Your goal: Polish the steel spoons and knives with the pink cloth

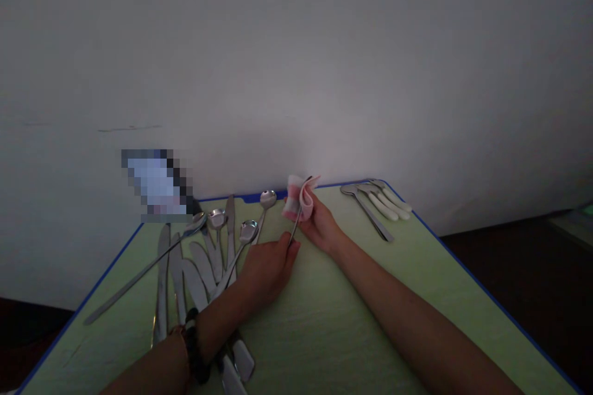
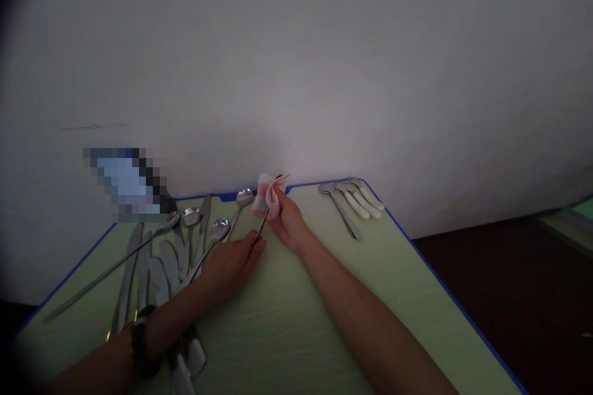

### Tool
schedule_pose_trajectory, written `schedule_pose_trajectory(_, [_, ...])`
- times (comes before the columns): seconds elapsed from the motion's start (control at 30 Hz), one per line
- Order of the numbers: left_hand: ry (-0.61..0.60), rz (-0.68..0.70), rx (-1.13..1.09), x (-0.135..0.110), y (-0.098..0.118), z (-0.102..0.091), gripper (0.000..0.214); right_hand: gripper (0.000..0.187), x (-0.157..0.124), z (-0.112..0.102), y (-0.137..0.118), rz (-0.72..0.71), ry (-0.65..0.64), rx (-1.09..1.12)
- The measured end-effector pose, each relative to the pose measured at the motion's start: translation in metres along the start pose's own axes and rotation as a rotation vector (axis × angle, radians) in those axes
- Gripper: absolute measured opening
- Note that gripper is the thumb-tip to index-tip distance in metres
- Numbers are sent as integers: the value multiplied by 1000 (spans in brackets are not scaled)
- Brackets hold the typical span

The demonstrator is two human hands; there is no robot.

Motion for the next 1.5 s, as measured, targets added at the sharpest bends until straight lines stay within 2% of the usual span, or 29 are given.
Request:
schedule_pose_trajectory(0.37, [-16,11,-37,0,-1,1,34,9,3,-4,3,0,10,-2])
schedule_pose_trajectory(0.63, [-21,14,-19,0,-1,0,33,9,3,-3,4,18,-18,-8])
schedule_pose_trajectory(0.8, [-34,18,0,0,0,-1,35,11,6,-6,4,5,13,82])
schedule_pose_trajectory(1.0, [-29,20,-41,0,-2,0,36,23,8,-17,-4,-71,74,287])
schedule_pose_trajectory(1.17, [21,-6,-80,0,-5,1,38,36,4,-15,-5,-45,49,229])
schedule_pose_trajectory(1.37, [43,14,-73,1,-7,6,41,41,1,-6,-3,10,4,163])
schedule_pose_trajectory(1.5, [48,31,-98,0,-6,6,40,37,1,-4,-3,1,-29,146])
Point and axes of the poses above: each hand's wrist, its own x-axis towards the middle knuckle, its own z-axis out of the palm, y = z × x, the point moved 5 cm from there along x, towards the middle knuckle, and after that the axes turned 6 degrees about -x, right-handed, at the moved point
